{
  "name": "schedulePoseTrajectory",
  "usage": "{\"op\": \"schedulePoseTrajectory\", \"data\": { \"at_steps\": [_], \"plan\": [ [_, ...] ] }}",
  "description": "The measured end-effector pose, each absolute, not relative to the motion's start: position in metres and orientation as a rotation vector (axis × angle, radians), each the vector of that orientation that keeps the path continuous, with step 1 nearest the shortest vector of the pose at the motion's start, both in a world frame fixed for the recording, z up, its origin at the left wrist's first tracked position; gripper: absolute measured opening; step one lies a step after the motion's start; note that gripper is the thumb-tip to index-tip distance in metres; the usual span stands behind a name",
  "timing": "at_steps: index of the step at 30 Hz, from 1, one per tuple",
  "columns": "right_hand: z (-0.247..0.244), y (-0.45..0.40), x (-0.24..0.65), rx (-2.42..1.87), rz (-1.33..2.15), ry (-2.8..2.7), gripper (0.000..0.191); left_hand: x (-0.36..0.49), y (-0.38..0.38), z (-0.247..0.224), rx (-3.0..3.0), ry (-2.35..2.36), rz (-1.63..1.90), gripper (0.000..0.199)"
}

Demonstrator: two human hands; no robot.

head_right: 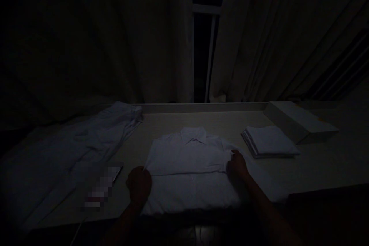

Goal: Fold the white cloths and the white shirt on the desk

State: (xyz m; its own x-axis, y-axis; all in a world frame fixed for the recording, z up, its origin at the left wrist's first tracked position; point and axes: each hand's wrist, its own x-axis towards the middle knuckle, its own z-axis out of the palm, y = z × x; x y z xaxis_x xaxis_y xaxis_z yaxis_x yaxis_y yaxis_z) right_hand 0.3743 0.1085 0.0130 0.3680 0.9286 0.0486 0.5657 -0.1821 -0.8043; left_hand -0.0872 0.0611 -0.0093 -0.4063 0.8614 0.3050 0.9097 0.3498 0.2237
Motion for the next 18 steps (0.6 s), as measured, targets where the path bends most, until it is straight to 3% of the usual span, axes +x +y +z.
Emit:
{"op": "schedulePoseTrajectory", "data": {
  "at_steps": [6, 11, 18],
  "plan": [
    [0.004, 0.095, 0.343, -1.623, 0.071, -1.770, 0.044, -0.089, 0.062, -0.012, -1.614, -2.408, -0.722, 0.034],
    [-0.024, 0.064, 0.304, -1.498, -0.079, -2.213, 0.040, -0.090, 0.059, -0.012, -1.740, -2.320, -0.667, 0.036],
    [-0.006, 0.062, 0.310, -2.052, -0.103, -1.834, 0.039, -0.088, 0.060, -0.013, -1.688, -2.362, -0.690, 0.032]
  ]
}}
